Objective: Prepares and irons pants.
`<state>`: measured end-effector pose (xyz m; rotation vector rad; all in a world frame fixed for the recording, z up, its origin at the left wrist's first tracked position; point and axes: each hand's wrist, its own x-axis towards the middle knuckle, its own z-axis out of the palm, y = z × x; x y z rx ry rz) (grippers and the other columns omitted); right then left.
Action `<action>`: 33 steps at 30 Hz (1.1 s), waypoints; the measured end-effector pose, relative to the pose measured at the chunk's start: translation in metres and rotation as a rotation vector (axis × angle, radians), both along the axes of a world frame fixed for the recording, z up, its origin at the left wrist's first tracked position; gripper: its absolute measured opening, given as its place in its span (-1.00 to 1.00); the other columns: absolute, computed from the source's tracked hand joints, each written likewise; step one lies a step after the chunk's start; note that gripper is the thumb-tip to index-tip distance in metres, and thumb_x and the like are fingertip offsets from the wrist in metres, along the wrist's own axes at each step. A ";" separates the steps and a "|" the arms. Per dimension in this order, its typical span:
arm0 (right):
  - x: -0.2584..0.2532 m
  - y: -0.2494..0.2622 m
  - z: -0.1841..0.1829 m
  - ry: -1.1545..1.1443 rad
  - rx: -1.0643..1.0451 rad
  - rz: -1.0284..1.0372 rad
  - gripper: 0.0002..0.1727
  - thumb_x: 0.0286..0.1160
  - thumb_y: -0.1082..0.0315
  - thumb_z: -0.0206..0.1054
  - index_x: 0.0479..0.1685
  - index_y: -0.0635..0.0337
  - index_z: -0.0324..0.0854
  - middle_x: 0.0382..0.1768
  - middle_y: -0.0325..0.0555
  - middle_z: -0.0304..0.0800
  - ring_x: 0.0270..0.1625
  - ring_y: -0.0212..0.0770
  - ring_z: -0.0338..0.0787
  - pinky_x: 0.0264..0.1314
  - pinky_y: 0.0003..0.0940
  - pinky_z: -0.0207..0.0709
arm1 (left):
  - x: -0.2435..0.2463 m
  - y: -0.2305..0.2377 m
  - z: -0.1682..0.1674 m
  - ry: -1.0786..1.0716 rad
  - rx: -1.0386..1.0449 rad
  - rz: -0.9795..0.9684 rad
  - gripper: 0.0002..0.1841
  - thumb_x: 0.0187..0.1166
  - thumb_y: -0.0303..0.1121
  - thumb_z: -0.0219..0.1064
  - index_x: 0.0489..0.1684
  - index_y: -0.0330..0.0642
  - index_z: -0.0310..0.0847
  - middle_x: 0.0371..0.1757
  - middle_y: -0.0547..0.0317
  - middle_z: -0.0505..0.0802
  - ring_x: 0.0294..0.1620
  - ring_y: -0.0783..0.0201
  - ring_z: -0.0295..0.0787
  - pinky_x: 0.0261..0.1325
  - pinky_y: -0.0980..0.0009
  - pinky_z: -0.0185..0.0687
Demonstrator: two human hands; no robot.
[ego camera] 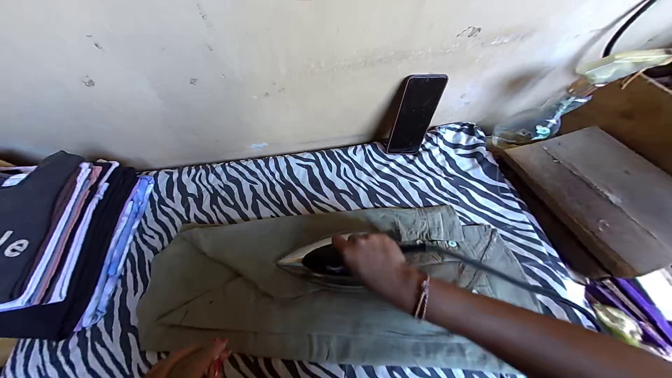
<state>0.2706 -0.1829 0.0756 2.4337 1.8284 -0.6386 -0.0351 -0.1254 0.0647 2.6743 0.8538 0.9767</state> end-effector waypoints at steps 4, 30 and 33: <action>-0.047 -0.012 0.008 0.128 -0.110 -0.232 -0.29 0.69 -0.24 0.16 0.29 0.34 0.52 -0.07 0.33 0.81 0.02 0.35 0.87 -0.08 0.21 0.70 | 0.076 0.014 -0.024 -0.137 -0.080 -0.009 -0.69 0.70 -0.39 0.13 0.13 -0.43 0.70 -0.09 -0.11 0.89 0.05 0.17 0.83 0.22 0.30 0.70; 0.160 -0.018 -0.019 -0.218 0.182 -0.023 -0.77 0.34 0.38 0.51 -0.04 0.16 0.76 -0.41 0.12 0.82 -0.33 0.26 0.84 -0.39 0.23 0.59 | 0.101 0.067 -0.134 0.174 -0.210 -0.013 -0.24 0.79 0.04 -0.16 0.78 -0.44 0.04 0.70 -0.45 0.38 0.80 -0.26 0.16 0.83 -0.24 -0.32; 0.181 -0.036 -0.024 -0.327 0.303 0.035 -0.78 0.15 0.37 0.59 -0.23 0.18 0.76 -0.54 0.04 0.76 -0.48 0.16 0.81 -0.54 0.12 0.54 | 0.104 0.068 -0.134 0.168 -0.196 -0.014 -0.25 0.79 0.02 -0.14 0.78 -0.47 0.03 0.70 -0.46 0.37 0.81 -0.26 0.14 0.83 -0.22 -0.30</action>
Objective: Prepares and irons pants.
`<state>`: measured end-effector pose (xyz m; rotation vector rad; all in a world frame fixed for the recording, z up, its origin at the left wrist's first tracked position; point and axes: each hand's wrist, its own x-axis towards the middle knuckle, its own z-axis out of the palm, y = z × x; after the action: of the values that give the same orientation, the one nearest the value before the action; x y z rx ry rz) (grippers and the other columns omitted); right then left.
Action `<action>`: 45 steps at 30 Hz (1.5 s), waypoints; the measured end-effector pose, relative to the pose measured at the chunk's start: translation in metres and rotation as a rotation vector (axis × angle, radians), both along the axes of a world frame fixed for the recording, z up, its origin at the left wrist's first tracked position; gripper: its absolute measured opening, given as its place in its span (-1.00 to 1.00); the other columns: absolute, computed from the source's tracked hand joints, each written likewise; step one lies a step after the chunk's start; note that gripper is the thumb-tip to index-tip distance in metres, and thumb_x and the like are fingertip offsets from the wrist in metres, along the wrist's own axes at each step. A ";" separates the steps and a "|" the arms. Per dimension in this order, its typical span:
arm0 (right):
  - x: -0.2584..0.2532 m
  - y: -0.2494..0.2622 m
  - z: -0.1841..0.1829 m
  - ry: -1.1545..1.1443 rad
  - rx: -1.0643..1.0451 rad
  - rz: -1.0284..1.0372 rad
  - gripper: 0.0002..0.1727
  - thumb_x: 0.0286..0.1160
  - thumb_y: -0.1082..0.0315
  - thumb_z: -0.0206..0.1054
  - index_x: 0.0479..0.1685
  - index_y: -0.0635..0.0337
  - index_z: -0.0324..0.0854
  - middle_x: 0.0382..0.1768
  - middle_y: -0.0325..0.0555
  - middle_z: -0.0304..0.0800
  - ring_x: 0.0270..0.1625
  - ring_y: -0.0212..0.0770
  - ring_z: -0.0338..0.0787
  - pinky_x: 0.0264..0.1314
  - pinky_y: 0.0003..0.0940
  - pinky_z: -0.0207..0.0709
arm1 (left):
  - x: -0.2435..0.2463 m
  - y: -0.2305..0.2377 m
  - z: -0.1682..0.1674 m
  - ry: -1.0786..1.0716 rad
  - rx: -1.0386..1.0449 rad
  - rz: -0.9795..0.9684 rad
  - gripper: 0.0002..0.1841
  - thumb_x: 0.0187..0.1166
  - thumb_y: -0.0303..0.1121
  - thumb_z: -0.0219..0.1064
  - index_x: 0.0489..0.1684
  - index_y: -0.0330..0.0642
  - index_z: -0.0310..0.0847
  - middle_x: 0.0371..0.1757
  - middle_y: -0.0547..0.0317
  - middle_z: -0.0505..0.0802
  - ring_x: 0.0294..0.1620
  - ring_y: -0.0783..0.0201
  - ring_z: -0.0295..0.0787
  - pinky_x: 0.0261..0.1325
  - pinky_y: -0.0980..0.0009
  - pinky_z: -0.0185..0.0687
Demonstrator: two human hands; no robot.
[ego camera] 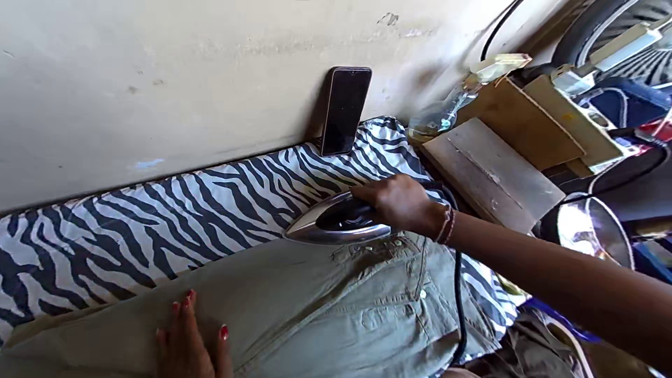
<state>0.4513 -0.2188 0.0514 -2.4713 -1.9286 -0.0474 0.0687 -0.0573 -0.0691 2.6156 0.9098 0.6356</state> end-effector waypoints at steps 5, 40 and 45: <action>-0.014 0.011 -0.013 0.029 0.152 0.237 -0.91 0.30 0.32 0.50 -0.33 0.14 0.79 -0.59 -0.03 0.74 -0.52 0.07 0.81 -0.59 0.02 0.56 | 0.003 -0.004 0.009 0.059 0.018 0.048 -0.19 0.77 0.03 -0.17 0.79 -0.56 -0.06 0.73 -0.61 0.23 0.81 -0.45 0.02 0.83 -0.23 -0.28; -0.098 -0.088 0.005 0.138 -0.125 -0.276 -0.84 0.21 0.58 0.45 -0.22 0.28 0.68 -0.54 0.19 0.72 -0.48 0.30 0.81 -0.57 0.15 0.54 | 0.002 0.002 0.000 0.087 0.104 0.062 -0.21 0.79 0.10 -0.26 0.83 -0.39 0.05 0.79 -0.36 0.27 0.85 -0.35 0.00 0.77 -0.39 -0.38; -0.073 -0.132 0.029 0.252 -0.353 -0.567 -0.72 0.44 0.44 0.39 0.08 0.34 0.66 -0.27 0.45 0.78 -0.15 0.56 0.81 -0.24 0.45 0.55 | 0.004 0.002 0.002 0.074 0.125 0.059 -0.24 0.77 0.06 -0.21 0.78 -0.38 0.16 0.76 -0.35 0.33 0.83 -0.38 0.05 0.74 -0.43 -0.32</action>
<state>0.3786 -0.3509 0.0802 -2.9821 -1.1761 0.6162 0.0723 -0.0555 -0.0669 2.7488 1.0026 0.6331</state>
